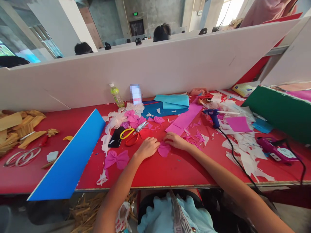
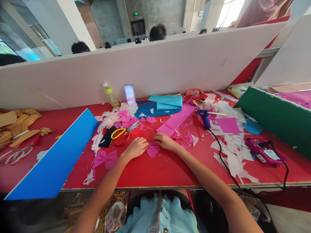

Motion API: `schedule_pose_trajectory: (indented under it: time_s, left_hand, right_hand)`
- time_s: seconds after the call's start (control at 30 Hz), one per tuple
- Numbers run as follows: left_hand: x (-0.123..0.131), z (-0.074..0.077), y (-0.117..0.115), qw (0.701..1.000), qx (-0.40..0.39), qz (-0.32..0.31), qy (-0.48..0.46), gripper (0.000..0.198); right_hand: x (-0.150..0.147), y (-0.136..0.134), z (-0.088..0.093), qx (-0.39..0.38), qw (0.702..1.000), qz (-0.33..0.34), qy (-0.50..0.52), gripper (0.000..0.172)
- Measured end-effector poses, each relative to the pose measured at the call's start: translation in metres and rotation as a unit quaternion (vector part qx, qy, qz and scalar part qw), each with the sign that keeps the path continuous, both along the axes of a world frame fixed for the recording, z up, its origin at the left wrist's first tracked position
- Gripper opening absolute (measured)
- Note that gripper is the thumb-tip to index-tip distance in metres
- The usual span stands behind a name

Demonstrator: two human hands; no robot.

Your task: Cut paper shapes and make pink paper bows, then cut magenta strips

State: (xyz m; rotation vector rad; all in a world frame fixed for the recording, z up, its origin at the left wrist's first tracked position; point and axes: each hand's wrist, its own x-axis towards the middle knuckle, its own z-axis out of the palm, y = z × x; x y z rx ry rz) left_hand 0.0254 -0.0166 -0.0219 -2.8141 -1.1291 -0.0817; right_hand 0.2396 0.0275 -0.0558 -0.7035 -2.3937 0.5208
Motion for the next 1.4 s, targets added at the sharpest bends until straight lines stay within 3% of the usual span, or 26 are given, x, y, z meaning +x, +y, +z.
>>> schedule_pose_trajectory:
  time_s: [0.63, 1.4]
  left_hand:
    - [0.001, 0.004, -0.001, 1.000, -0.008, 0.002, -0.005, 0.018]
    - [0.003, 0.002, -0.001, 0.999, -0.021, 0.035, -0.006, 0.018]
  right_hand:
    - [-0.001, -0.002, -0.011, 0.047, 0.996, -0.019, -0.067, 0.016]
    - [0.000, -0.003, -0.002, 0.177, 0.973, -0.040, -0.139, 0.026]
